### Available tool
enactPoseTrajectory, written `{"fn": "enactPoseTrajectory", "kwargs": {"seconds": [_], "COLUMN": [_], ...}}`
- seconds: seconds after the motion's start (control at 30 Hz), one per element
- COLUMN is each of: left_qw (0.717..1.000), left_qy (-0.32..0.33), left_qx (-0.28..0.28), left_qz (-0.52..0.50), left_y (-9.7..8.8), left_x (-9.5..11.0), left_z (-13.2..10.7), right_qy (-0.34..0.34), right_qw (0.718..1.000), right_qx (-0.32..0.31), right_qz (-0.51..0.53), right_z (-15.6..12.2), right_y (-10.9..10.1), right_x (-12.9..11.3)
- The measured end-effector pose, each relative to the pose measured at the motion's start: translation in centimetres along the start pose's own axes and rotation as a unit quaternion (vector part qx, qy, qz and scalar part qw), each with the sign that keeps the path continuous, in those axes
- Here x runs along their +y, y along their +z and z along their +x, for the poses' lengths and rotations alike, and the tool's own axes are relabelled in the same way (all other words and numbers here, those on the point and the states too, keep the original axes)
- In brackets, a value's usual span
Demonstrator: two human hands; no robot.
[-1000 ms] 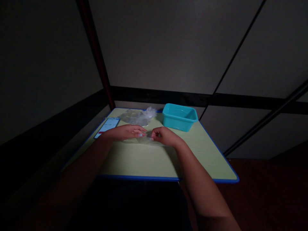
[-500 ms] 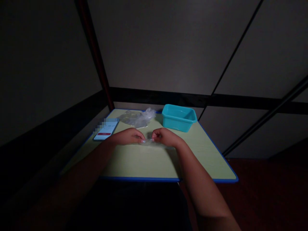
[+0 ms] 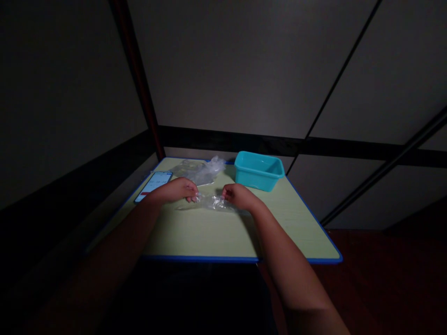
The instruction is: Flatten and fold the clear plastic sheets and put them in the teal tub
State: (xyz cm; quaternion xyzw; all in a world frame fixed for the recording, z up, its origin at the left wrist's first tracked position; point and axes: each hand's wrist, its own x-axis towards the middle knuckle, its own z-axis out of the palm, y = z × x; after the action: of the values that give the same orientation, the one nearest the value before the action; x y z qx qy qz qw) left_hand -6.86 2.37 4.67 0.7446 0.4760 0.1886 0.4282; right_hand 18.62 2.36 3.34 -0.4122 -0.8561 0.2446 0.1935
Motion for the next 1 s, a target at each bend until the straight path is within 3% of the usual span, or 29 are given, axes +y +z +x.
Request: {"fn": "enactPoseTrajectory", "kwargs": {"seconds": [0.2,0.57,1.0], "left_qw": [0.999,0.976,0.971], "left_qy": [-0.012,-0.01,-0.022], "left_qx": [0.038,0.156,0.161], "left_qz": [0.01,0.151,0.176], "left_y": [0.3,0.7,0.9], "left_x": [-0.2,-0.5,-0.2], "left_z": [0.3,0.9,0.8], "right_qy": [-0.002,0.02,0.028], "right_qw": [0.998,0.993,0.99], "right_qx": [0.011,0.014,0.025], "right_qz": [-0.057,-0.119,-0.139], "right_z": [0.3,1.1,1.5], "right_y": [0.4,0.7,0.9], "right_x": [0.4,1.1,0.8]}}
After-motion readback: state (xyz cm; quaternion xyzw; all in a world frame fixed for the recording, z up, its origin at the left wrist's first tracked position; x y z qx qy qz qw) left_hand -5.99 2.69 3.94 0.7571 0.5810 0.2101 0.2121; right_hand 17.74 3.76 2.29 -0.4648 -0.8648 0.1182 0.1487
